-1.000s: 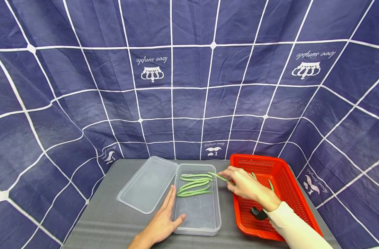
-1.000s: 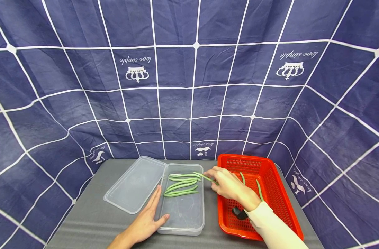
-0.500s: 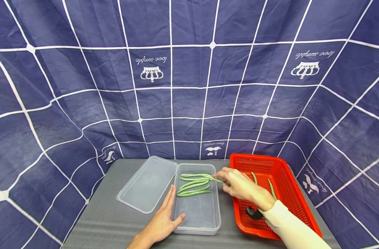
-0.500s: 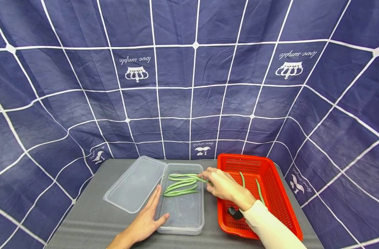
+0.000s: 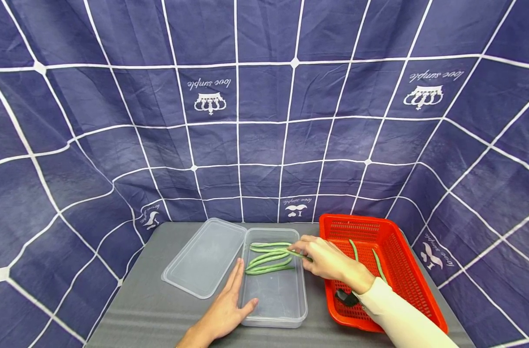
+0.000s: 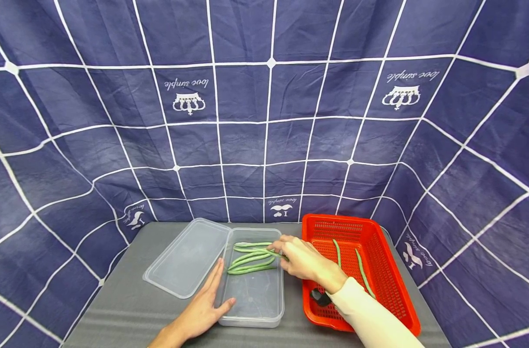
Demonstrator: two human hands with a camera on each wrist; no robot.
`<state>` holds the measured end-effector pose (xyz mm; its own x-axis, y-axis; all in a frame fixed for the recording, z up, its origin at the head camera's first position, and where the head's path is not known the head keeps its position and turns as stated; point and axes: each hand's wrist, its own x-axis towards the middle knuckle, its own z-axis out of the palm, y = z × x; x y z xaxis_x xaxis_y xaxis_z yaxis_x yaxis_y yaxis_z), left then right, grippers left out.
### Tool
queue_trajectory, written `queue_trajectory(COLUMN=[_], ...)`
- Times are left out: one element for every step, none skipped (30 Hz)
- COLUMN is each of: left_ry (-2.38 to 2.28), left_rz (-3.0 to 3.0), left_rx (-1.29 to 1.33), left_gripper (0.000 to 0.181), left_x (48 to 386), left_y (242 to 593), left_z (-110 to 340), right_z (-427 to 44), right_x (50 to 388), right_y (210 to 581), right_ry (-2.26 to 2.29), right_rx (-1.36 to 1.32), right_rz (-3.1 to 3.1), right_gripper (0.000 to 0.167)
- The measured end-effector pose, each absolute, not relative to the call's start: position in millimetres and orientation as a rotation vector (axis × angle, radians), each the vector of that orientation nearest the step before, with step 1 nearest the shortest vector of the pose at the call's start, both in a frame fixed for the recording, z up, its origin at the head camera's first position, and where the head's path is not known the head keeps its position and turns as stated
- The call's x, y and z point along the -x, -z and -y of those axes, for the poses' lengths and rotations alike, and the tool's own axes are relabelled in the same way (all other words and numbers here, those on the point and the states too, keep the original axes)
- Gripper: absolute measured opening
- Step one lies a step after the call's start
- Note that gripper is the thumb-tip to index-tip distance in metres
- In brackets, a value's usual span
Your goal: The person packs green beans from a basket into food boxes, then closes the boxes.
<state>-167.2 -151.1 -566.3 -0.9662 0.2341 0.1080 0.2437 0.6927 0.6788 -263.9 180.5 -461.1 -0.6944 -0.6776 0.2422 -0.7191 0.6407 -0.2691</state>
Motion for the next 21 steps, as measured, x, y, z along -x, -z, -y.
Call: queue_trajectory(left_ry=[1.159, 1.163, 1.164, 1.165, 1.168, 1.174, 1.177, 1.178, 1.177, 1.178, 1.177, 1.174, 1.173, 1.171, 1.171, 1.171, 1.17, 1.169, 1.17, 1.167, 1.167], left_rz=[2.879, 2.878, 2.879, 2.88, 2.882, 2.883, 2.884, 2.884, 2.884, 2.884, 2.883, 2.883, 2.883, 2.882, 2.882, 2.882, 2.883, 2.883, 2.882, 2.883, 2.883], left_rx=[0.406, 0.406, 0.404, 0.402, 0.4, 0.399, 0.398, 0.399, 0.4, 0.401, 0.403, 0.403, 0.404, 0.405, 0.405, 0.406, 0.406, 0.406, 0.407, 0.407, 0.408], left_gripper=[0.116, 0.116, 0.116, 0.116, 0.116, 0.116, 0.116, 0.116, 0.116, 0.116, 0.116, 0.115, 0.115, 0.115, 0.115, 0.115, 0.115, 0.115, 0.115, 0.115, 0.115], left_x=[167.5, 167.7, 167.9, 168.1, 168.2, 168.2, 168.2, 168.1, 168.2, 168.3, 168.4, 168.4, 168.5, 168.6, 168.7, 168.7, 168.6, 168.6, 168.5, 168.4, 168.3], left_y=[566.3, 566.3, 566.3, 566.2, 566.1, 566.0, 565.9, 565.8, 565.7, 565.6, 565.6, 565.7, 565.9, 566.1, 566.2, 566.5, 566.7, 566.8, 566.7, 566.6, 566.4], left_z=[151.2, 151.4, 151.6, 151.7, 151.9, 152.1, 152.2, 152.2, 152.3, 152.3, 152.2, 152.3, 152.3, 152.3, 152.3, 152.3, 152.3, 152.2, 152.0, 151.9, 151.7], right_z=[-179.1, -178.1, -176.9, -175.6, -174.4, -173.2, -172.1, -171.2, -170.1, -168.9, -167.9, -166.7, -165.4, -164.2, -162.9, -161.7, -160.6, -159.5, -158.4, -157.4, -156.4], right_x=[263.8, 263.6, 263.7, 263.8, 263.9, 264.1, 264.2, 264.1, 264.1, 264.0, 263.9, 263.9, 263.8, 263.8, 263.9, 264.0, 264.1, 264.2, 264.3, 264.3, 264.3], right_y=[461.3, 461.3, 461.5, 461.5, 461.5, 461.5, 461.5, 461.5, 461.6, 461.6, 461.6, 461.6, 461.7, 461.7, 461.7, 461.6, 461.8, 461.9, 462.0, 462.1, 462.3], right_ry=[-0.523, -0.519, -0.516, -0.513, -0.509, -0.505, -0.5, -0.498, -0.495, -0.494, -0.49, -0.487, -0.481, -0.474, -0.467, -0.461, -0.454, -0.453, -0.455, -0.455, -0.457], right_rx=[-1.172, -1.17, -1.169, -1.171, -1.173, -1.175, -1.176, -1.177, -1.183, -1.187, -1.189, -1.192, -1.195, -1.198, -1.2, -1.204, -1.209, -1.214, -1.22, -1.227, -1.232], right_rz=[2.738, 2.744, 2.749, 2.75, 2.752, 2.754, 2.756, 2.757, 2.755, 2.756, 2.758, 2.759, 2.759, 2.759, 2.76, 2.762, 2.761, 2.762, 2.761, 2.76, 2.759], right_gripper=[0.051, 0.051, 0.051, 0.051, 0.052, 0.052, 0.052, 0.052, 0.052, 0.052, 0.052, 0.052, 0.052, 0.052, 0.052, 0.052, 0.052, 0.052, 0.052, 0.052, 0.052])
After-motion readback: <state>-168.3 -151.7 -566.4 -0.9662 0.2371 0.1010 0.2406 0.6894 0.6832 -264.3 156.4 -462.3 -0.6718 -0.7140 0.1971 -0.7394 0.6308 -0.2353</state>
